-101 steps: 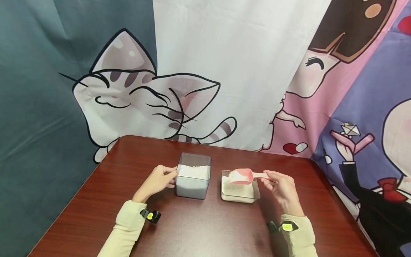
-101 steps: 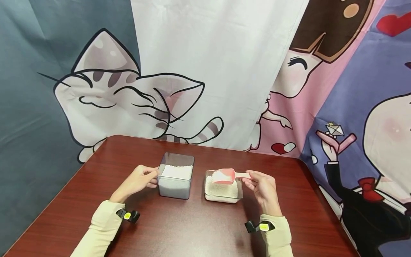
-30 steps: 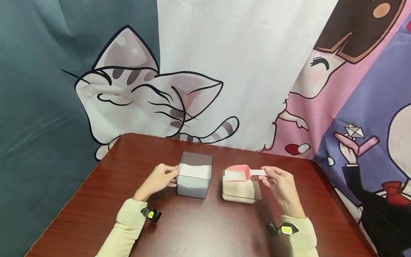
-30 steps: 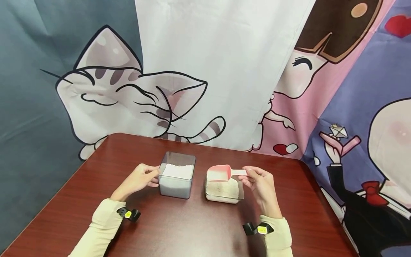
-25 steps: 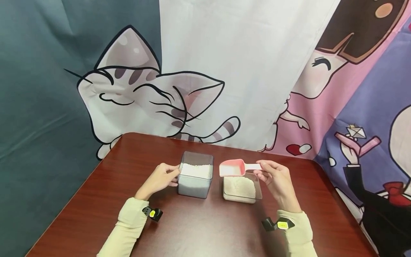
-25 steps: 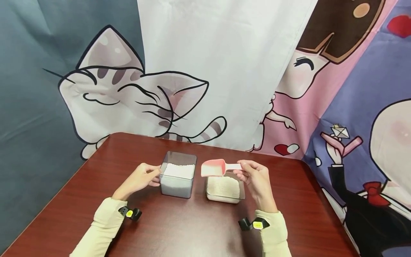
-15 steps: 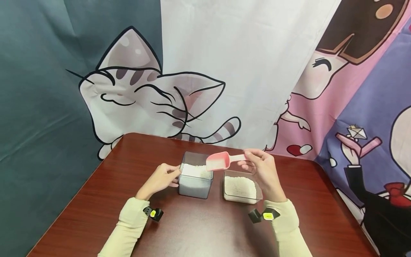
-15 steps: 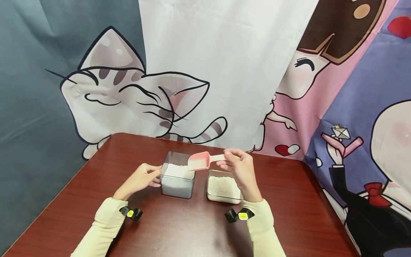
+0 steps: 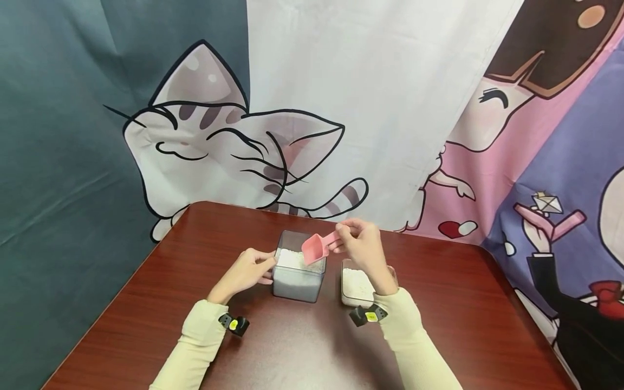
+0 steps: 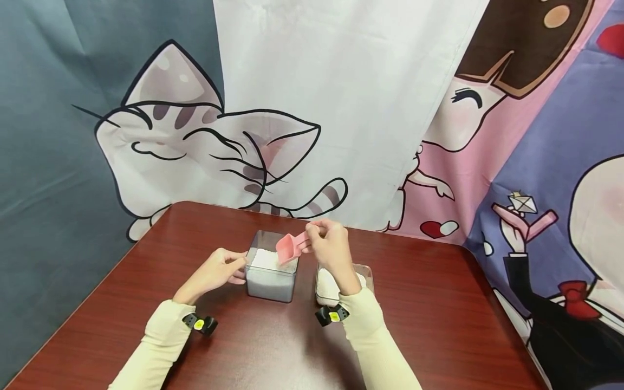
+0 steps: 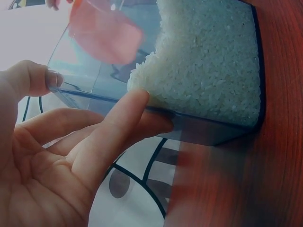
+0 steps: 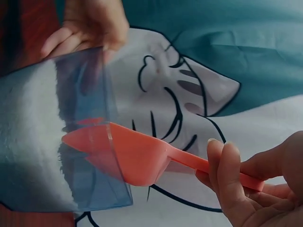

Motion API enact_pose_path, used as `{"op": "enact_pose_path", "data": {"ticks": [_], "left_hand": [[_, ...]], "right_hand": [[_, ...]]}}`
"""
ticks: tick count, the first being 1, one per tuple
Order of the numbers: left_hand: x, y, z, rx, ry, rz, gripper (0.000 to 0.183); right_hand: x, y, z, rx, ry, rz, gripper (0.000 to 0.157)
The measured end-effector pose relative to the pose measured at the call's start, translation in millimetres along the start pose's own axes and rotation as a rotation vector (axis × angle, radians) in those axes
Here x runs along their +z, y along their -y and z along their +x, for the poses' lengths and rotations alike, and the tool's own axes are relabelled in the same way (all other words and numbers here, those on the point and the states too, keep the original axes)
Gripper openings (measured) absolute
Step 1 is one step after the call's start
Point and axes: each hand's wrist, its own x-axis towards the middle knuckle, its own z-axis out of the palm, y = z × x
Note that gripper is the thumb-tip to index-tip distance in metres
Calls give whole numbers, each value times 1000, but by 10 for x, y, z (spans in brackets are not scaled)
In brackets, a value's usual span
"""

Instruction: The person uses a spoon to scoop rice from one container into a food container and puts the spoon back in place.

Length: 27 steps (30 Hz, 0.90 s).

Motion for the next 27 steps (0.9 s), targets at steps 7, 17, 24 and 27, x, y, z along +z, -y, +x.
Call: {"op": "enact_pose_path", "data": {"ticks": [7, 17, 24, 27], "left_hand": [[4, -25, -7, -12, -14, -2, 40], [13, -6, 8, -8, -5, -9, 40], [10, -28, 6, -8, -9, -11, 40], [11, -29, 6, -7, -1, -3, 41]], "right_hand": [[210, 31, 16, -152, 36, -295, 14], [379, -88, 68, -184, 84, -547, 15], [499, -149, 81, -158, 165, -566, 18], [565, -149, 66, -153, 209, -580, 20]]}}
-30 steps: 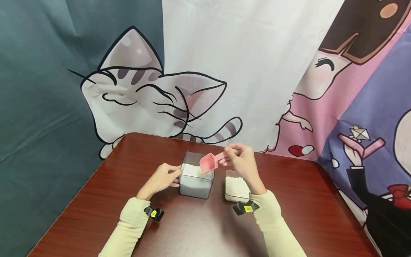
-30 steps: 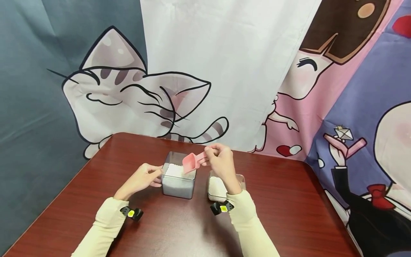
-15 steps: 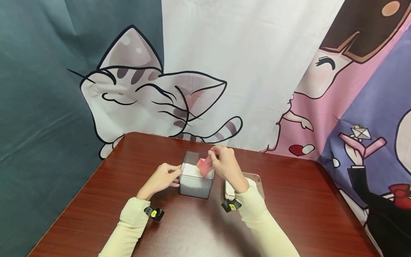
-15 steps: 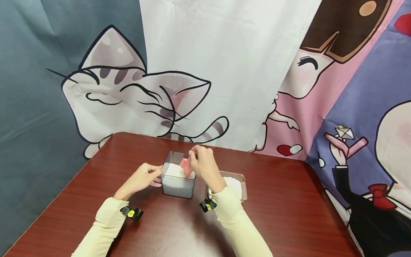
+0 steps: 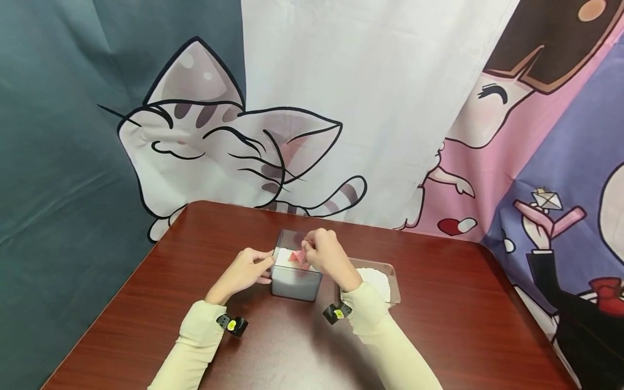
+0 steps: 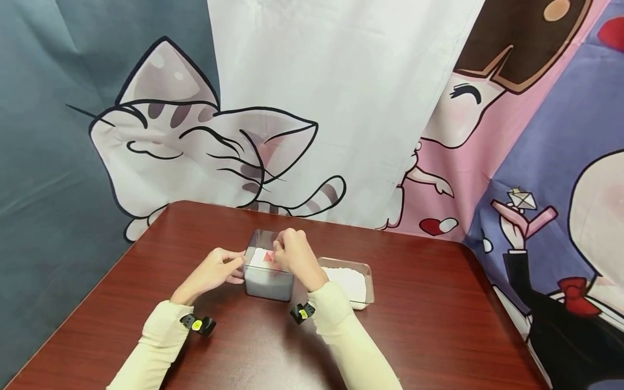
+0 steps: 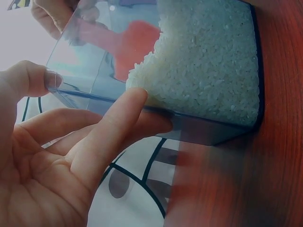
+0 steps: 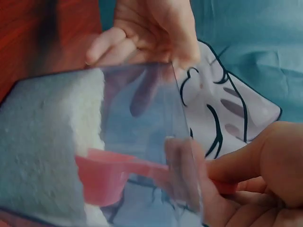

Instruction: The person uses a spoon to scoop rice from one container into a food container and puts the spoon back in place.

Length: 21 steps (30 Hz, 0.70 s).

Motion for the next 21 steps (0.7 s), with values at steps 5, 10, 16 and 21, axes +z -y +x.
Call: {"op": "enact_pose_path", "data": {"ticks": [5, 10, 16, 21], "left_hand": [[7, -2, 11, 3, -9, 12, 40], [11, -9, 3, -1, -17, 7, 40], [9, 1, -4, -1, -18, 5, 40], [-1, 8, 0, -9, -11, 2, 40]], "right_hand": [[60, 33, 0, -1, 23, -11, 24], [49, 17, -13, 18, 25, 17, 20], [56, -3, -23, 17, 38, 39, 18], [49, -32, -49, 73, 60, 118, 17]]}}
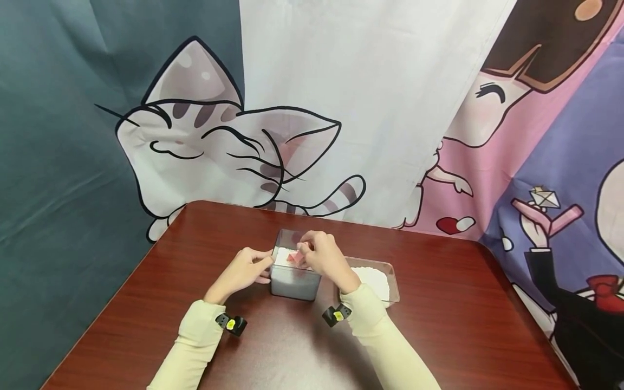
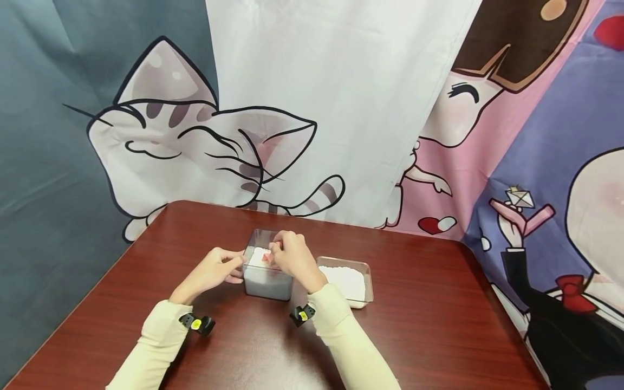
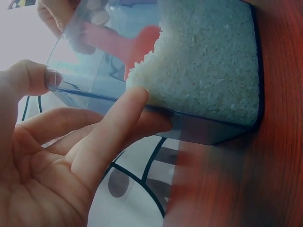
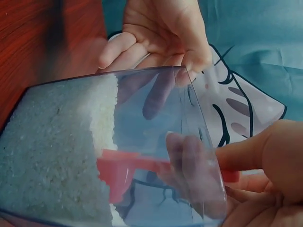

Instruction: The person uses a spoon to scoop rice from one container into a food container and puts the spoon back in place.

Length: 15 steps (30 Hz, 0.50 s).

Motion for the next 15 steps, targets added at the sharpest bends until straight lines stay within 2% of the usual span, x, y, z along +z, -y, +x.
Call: {"op": "enact_pose_path", "data": {"ticks": [2, 5, 9, 11, 15], "left_hand": [[-17, -6, 8, 5, 7, -5, 40], [-52, -11, -2, 2, 20, -15, 42], [-103, 16, -54, -28, 40, -35, 50], [-129, 39, -79, -43, 51, -40, 53], [-219, 89, -154, -45, 43, 9, 59]], "right_hand": [[-36, -16, -22, 27, 1, 44, 22], [-133, -44, -79, 63, 6, 168, 33], [-344, -116, -206, 88, -25, 368, 32], [-497, -131, -304, 90, -72, 374, 28], [-815, -188, -560, 49, -198, 242, 23]]}}
